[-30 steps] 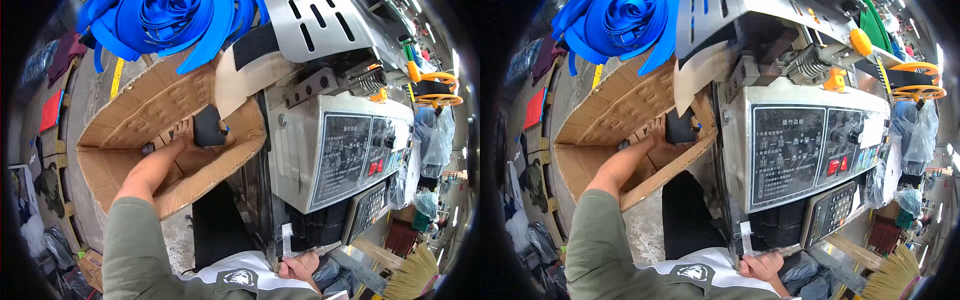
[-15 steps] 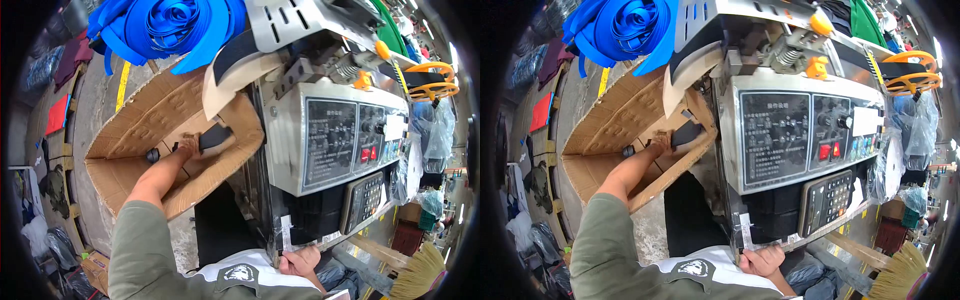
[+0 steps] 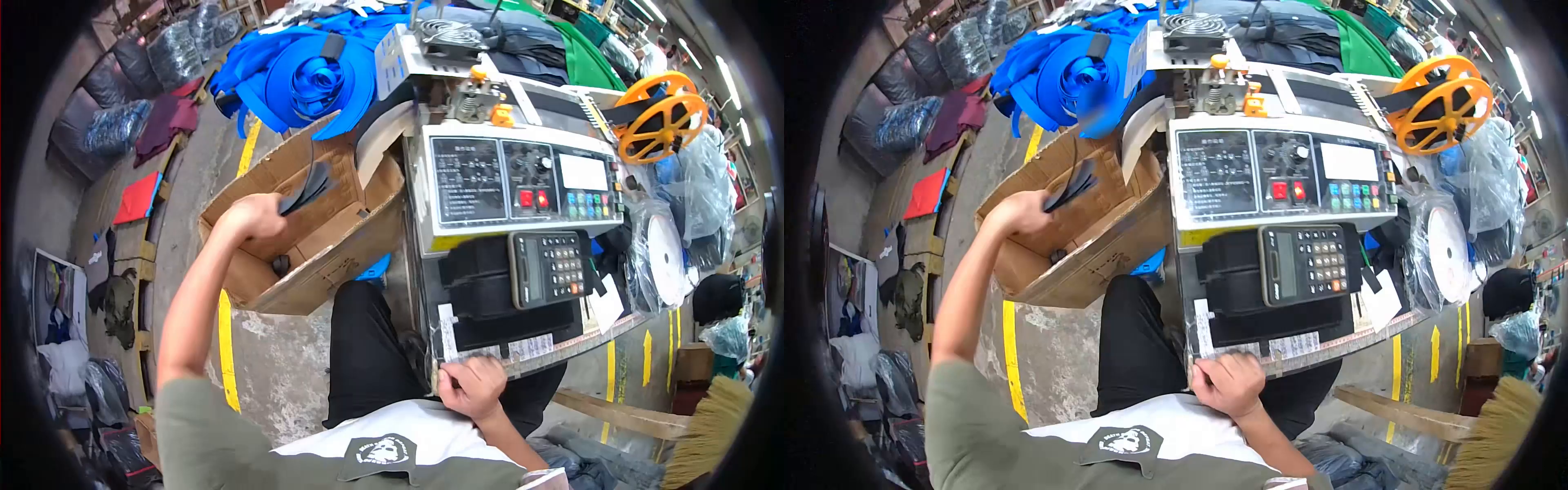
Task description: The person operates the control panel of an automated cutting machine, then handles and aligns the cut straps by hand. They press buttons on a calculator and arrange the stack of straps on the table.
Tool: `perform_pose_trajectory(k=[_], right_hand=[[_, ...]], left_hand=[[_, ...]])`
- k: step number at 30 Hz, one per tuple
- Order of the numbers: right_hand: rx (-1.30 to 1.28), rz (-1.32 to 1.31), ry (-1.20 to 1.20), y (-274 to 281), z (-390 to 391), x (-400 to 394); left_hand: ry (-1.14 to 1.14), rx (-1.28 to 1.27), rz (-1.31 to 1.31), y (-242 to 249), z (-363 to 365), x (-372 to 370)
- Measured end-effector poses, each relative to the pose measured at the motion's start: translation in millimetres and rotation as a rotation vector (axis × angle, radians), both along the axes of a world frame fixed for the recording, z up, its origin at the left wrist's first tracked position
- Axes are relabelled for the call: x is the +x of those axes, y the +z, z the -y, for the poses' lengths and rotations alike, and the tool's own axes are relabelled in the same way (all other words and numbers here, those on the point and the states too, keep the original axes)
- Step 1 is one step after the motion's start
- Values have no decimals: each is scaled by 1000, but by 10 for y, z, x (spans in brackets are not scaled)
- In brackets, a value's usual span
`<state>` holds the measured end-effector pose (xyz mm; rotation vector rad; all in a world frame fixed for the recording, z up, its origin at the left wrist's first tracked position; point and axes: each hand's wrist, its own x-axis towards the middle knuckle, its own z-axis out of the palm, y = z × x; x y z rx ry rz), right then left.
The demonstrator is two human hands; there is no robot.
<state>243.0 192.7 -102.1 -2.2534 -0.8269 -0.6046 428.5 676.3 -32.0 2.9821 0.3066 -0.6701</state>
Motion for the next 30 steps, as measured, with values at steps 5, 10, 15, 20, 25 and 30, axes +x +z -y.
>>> perform_pose_trajectory(k=[5,10,15,20,25,30], right_hand=[[33,-58,35,16,50,-38],[30,-24,76,18,72,-39],[46,3,66,-36,76,-70],[62,34,29,-28,55,-92],[31,29,20,-37,40,-81],[27,-1,23,-30,35,-79]], left_hand=[[599,130,651,574,119,-1487],[842,-495,700,-904,-648,-2124],[610,-181,574,-381,-373,-1623],[500,-100,539,-213,-490,-1045],[544,-16,551,-225,-572,-837],[541,4,947,111,-67,-1082]])
